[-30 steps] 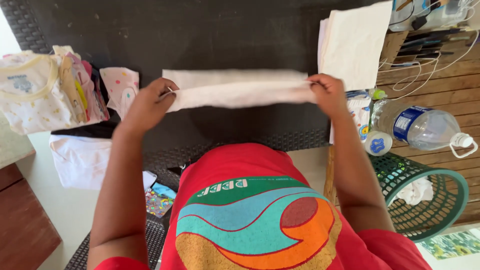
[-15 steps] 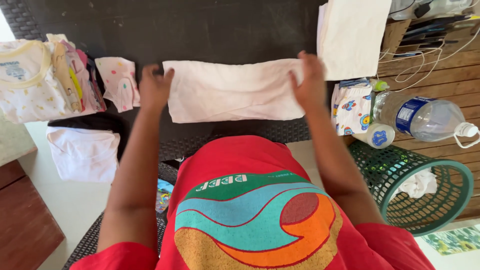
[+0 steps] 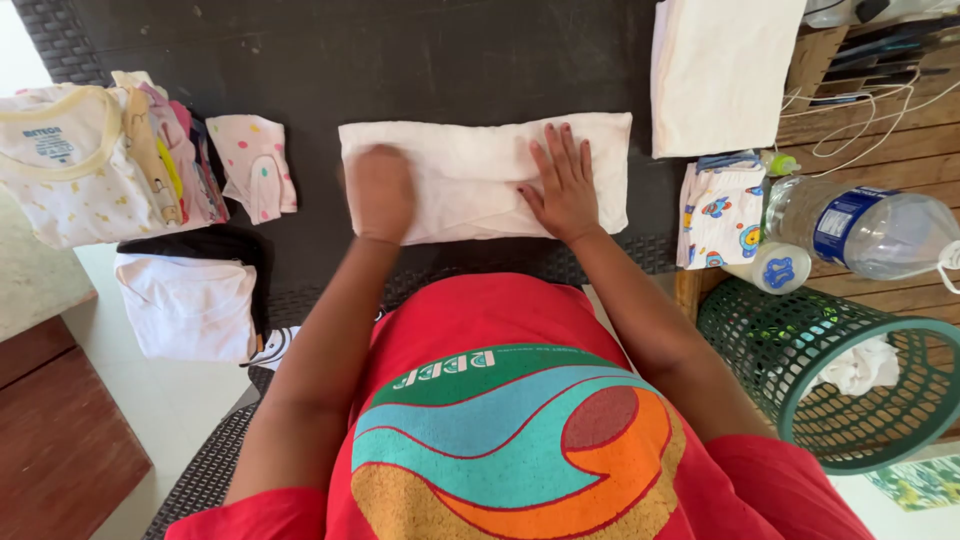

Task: Folding various baby clothes and cloth diapers on a table.

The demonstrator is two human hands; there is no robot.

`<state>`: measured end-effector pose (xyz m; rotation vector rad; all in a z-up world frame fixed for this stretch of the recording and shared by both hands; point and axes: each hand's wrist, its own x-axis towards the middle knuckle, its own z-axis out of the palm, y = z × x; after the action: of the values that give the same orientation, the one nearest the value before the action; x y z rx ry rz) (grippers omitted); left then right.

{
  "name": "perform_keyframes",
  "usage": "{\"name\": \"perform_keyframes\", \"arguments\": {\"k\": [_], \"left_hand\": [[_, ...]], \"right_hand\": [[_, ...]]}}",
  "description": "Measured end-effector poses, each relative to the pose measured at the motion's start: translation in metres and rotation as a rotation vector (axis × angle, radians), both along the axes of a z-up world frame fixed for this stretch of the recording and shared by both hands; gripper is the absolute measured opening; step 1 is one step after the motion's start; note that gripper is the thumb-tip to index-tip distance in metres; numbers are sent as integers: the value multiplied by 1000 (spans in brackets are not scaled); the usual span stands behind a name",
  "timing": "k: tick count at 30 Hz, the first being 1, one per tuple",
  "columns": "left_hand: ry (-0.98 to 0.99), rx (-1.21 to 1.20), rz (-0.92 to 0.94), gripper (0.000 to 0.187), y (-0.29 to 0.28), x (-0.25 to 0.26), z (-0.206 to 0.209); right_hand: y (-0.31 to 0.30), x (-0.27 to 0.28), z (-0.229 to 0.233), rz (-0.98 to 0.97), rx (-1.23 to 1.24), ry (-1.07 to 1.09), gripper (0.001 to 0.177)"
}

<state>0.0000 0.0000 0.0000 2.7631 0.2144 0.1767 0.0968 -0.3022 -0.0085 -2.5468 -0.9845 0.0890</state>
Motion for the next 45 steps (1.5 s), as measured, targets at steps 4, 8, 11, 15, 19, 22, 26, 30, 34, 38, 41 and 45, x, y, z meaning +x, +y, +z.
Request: {"name": "perform_keyframes", "arguments": {"k": [4, 8, 11, 15, 19, 22, 26, 30, 34, 38, 41, 45], "left_hand": [[-88, -156, -521, 30, -49, 12, -40], [318, 9, -547, 84, -62, 44, 28], [559, 12, -477, 108, -60, 56, 61], [528, -30, -419, 112, -50, 48, 57], [290, -89, -101, 92, -18, -4, 22], [22, -122, 433, 65, 3, -32, 19], [214, -128, 521, 60, 19, -49, 10], [259, -137, 351, 35, 29, -49, -36], [283, -488, 377, 39, 8, -36, -35], [37, -950, 313, 64, -61, -4, 7], [124, -1103, 126, 73, -132, 22, 22], [442, -1350, -200, 80, -193, 59, 75]], "right_hand": [[-16, -17, -46, 1, 195, -86, 45], [-17, -7, -19, 144, -163, 19, 50], [-22, 5, 3, 11, -189, 22, 64], [-41, 12, 10, -219, -335, 159, 79], [-43, -3, -9, -244, -271, 162, 85], [-32, -24, -18, -209, -132, 34, 81], [-11, -50, -4, 61, -256, 151, 67], [-3, -49, 23, 68, -202, 117, 61], [-6, -60, 20, -26, -34, 204, 50], [-21, -51, 1, -546, 638, 625, 31], [-36, -23, 42, -767, 1038, 1215, 44], [-75, 11, 36, -773, 1252, 1531, 39]]}}
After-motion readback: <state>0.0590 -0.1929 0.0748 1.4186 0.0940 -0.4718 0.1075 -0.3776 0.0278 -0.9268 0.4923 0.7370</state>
